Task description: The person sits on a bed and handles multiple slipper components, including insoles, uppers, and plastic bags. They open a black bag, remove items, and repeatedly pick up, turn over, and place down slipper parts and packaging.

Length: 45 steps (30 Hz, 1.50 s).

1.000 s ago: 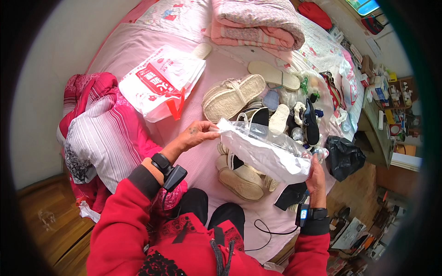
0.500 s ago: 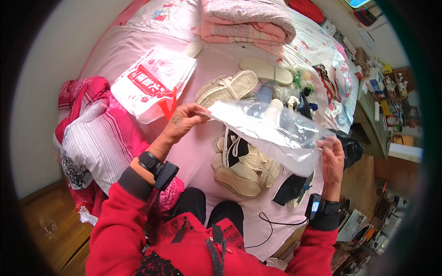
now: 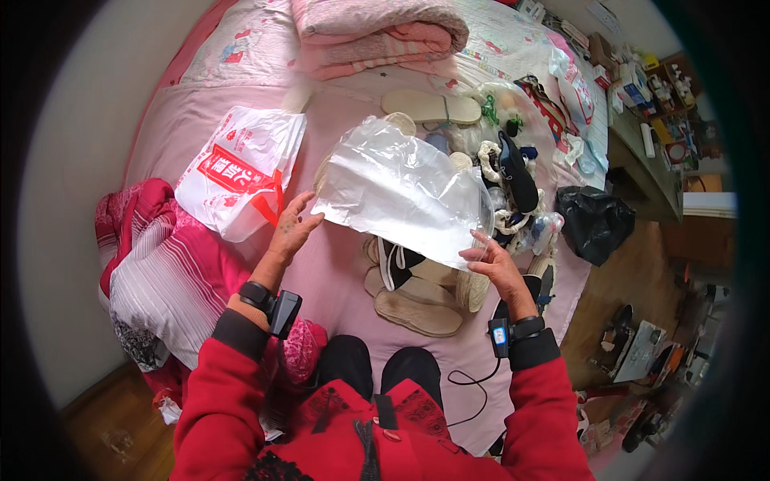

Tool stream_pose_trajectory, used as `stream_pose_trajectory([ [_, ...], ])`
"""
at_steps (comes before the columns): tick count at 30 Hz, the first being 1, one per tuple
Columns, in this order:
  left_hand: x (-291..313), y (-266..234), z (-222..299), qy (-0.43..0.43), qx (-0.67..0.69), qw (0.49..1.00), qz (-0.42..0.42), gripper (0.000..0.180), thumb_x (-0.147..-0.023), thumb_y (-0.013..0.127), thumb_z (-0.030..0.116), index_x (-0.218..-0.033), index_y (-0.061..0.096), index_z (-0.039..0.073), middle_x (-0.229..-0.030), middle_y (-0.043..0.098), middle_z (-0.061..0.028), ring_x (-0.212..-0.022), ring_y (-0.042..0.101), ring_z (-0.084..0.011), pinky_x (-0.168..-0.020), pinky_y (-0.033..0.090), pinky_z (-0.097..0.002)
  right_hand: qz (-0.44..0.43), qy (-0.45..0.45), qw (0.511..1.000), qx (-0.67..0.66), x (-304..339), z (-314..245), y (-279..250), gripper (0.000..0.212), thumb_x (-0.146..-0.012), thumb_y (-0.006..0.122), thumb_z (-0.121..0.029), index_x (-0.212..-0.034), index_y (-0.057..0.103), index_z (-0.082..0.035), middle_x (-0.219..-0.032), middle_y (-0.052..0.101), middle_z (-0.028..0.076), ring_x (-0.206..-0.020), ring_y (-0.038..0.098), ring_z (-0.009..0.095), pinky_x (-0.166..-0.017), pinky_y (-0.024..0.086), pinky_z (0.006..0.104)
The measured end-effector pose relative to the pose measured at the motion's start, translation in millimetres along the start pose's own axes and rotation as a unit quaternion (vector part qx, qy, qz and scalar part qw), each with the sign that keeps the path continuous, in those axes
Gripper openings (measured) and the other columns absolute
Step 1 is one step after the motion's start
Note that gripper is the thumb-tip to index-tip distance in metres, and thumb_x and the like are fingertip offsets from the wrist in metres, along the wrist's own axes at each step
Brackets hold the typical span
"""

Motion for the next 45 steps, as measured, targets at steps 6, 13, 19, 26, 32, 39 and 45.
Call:
stream_pose_trajectory([
  [6, -34, 18, 45, 0.112, -0.1, 0.989, 0.013, 0.064, -0.072, 0.065, 0.03, -0.124, 0.038, 0.004, -0.127, 0.037, -0.0168, -0.117, 0.036, -0.0269, -0.096, 0.03, -0.0349, 0.052, -0.002, 0.988, -0.144, -9, -11, -10, 0.051, -0.082, 0.055, -0.028, -0.122, 0.037, -0.003, -0.098, 0.06, 0.011, -0.091, 0.056, 0.016, -0.083, 0.04, 0.0279],
  [13, -83, 39, 72, 0.154, -0.223, 0.958, 0.091, 0.064, -0.075, 0.06, 0.035, -0.123, 0.038, 0.0, -0.126, 0.039, -0.0192, -0.117, 0.036, -0.0308, -0.098, 0.027, -0.0325, 0.089, 0.04, 0.971, -0.217, -47, -5, -36, 0.041, -0.08, 0.056, -0.039, -0.104, 0.046, -0.008, -0.092, 0.061, 0.011, -0.08, 0.06, 0.015, -0.068, 0.047, 0.0252],
  [19, -116, 36, 35, 0.063, -0.072, 0.992, 0.082, 0.037, -0.08, 0.055, 0.032, -0.09, 0.058, -0.003, -0.076, 0.057, -0.0076, -0.07, 0.051, -0.0142, -0.064, 0.04, -0.0254, 0.121, 0.011, 0.981, -0.151, -70, -7, -39, 0.031, -0.085, 0.049, -0.033, -0.099, 0.052, -0.005, -0.082, 0.063, 0.01, -0.068, 0.061, 0.013, -0.06, 0.047, 0.0233],
  [26, -99, 24, 10, -0.016, 0.062, 0.991, 0.114, 0.027, -0.082, 0.055, 0.028, -0.07, 0.059, 0.004, -0.06, 0.048, 0.004, -0.053, 0.041, -0.005, -0.048, 0.031, -0.0204, 0.113, -0.075, 0.958, -0.251, -53, -9, -40, 0.033, -0.088, 0.046, -0.034, -0.102, 0.054, -0.005, -0.084, 0.063, 0.01, -0.069, 0.06, 0.012, -0.063, 0.047, 0.0228],
  [32, -97, 18, -2, -0.086, 0.076, 0.99, 0.08, 0.029, -0.08, 0.057, 0.036, -0.078, 0.061, 0.007, -0.067, 0.05, 0.0029, -0.059, 0.04, -0.0062, -0.052, 0.033, -0.021, 0.064, -0.084, 0.974, -0.199, -44, -6, -25, 0.031, -0.087, 0.046, -0.031, -0.103, 0.056, -0.006, -0.086, 0.063, 0.009, -0.071, 0.06, 0.011, -0.063, 0.046, 0.0217],
  [39, -97, 28, 21, 0.011, -0.018, 1.0, 0.015, 0.034, -0.081, 0.056, 0.036, -0.088, 0.063, 0.003, -0.074, 0.056, 0.0028, -0.067, 0.047, -0.0048, -0.059, 0.036, -0.0192, -0.046, 0.006, 0.992, -0.115, -33, 18, 8, 0.031, -0.085, 0.052, -0.023, -0.109, 0.051, -0.004, -0.089, 0.062, 0.01, -0.079, 0.059, 0.013, -0.071, 0.046, 0.0249],
  [45, -84, 36, 17, 0.007, -0.019, 1.0, -0.016, 0.03, -0.083, 0.054, 0.031, -0.087, 0.063, 0.002, -0.071, 0.055, 0.0038, -0.064, 0.046, -0.0046, -0.059, 0.036, -0.0194, 0.077, -0.007, 0.983, -0.169, -44, 8, -19, 0.03, -0.085, 0.052, -0.027, -0.105, 0.05, -0.005, -0.08, 0.062, 0.008, -0.07, 0.058, 0.011, -0.062, 0.046, 0.0226],
])
Point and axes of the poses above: each hand's wrist, its own x-axis away from the middle knuckle, its own y-axis out of the palm, z = x × y, the point moved 9 cm from there along -x, towards the middle knuckle
